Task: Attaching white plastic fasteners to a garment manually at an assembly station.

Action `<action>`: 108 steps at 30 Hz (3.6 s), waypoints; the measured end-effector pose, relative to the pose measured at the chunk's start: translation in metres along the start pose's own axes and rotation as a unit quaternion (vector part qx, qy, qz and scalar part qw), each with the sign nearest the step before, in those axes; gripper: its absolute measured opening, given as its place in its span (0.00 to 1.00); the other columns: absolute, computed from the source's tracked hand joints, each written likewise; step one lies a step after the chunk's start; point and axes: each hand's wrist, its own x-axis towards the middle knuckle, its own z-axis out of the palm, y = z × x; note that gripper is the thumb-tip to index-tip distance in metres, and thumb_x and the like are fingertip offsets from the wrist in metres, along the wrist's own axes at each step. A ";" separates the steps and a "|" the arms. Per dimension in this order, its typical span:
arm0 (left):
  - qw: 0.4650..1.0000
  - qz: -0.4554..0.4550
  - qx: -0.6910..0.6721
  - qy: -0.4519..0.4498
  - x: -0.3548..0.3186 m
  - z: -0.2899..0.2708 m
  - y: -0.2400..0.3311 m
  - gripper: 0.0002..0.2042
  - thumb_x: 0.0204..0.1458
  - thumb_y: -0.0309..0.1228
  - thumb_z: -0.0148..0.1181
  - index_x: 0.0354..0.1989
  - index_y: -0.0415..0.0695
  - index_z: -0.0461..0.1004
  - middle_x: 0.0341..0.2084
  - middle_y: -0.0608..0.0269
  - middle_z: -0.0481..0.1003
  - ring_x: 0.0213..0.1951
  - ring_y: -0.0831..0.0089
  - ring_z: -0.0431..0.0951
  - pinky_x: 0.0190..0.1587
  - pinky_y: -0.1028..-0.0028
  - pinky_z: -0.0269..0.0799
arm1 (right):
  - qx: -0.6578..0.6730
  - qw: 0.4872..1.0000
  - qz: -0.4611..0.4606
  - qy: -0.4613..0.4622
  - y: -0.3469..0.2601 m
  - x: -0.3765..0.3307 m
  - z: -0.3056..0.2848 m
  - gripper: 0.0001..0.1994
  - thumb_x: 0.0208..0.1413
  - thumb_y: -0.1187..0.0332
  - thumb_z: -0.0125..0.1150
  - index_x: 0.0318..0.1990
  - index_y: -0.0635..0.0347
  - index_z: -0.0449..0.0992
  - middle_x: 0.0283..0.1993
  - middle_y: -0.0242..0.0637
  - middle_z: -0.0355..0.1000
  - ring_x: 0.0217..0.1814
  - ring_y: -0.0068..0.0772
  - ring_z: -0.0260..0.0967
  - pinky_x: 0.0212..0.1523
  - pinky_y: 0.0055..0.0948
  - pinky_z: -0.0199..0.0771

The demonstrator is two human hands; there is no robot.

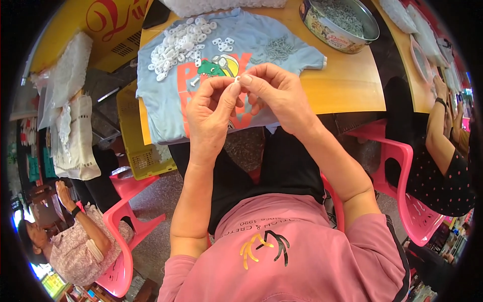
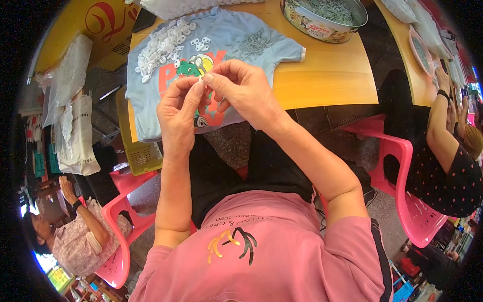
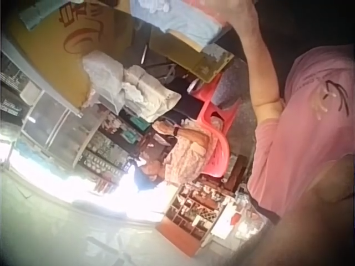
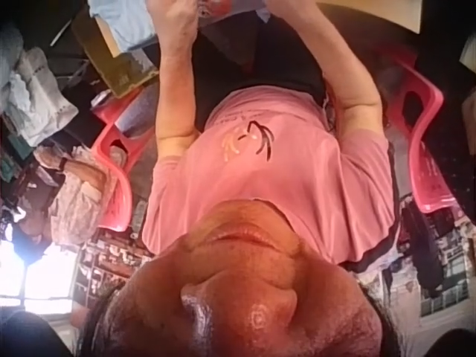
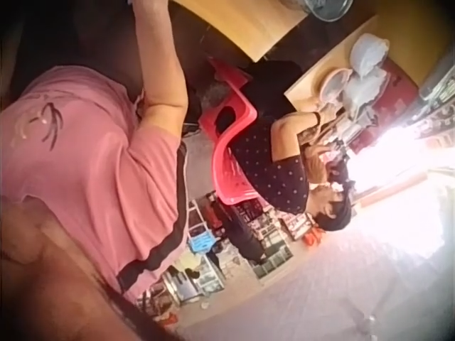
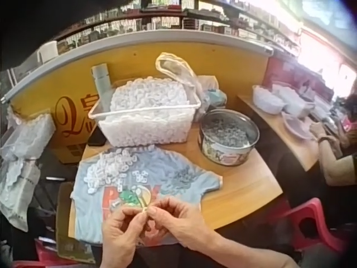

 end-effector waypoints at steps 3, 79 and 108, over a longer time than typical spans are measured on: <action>0.999 -0.017 -0.028 -0.016 0.000 -0.002 0.000 0.06 0.59 0.28 0.59 0.40 0.39 0.74 0.29 0.68 0.76 0.30 0.83 0.74 0.33 0.83 0.69 | -0.054 0.998 -0.021 -0.011 -0.001 -0.002 0.001 0.12 0.60 0.63 0.63 0.41 0.65 0.75 0.32 0.28 0.73 0.28 0.14 0.68 0.27 0.18 0.74; 0.984 0.052 -0.164 -0.047 0.010 -0.024 -0.023 0.04 0.60 0.23 0.54 0.41 0.38 0.73 0.47 0.52 0.76 0.38 0.75 0.78 0.38 0.77 0.73 | -0.054 0.998 -0.034 -0.025 -0.003 0.013 -0.004 0.13 0.58 0.71 0.63 0.50 0.63 0.75 0.42 0.37 0.78 0.41 0.21 0.74 0.38 0.21 0.74; 0.996 0.049 -0.038 -0.057 0.017 0.026 -0.012 0.06 0.60 0.25 0.56 0.42 0.36 0.73 0.47 0.51 0.76 0.41 0.75 0.78 0.43 0.75 0.76 | -0.152 0.979 -0.104 0.084 -0.021 0.008 -0.050 0.08 0.58 0.70 0.63 0.41 0.65 0.76 0.35 0.32 0.75 0.36 0.19 0.72 0.40 0.24 0.77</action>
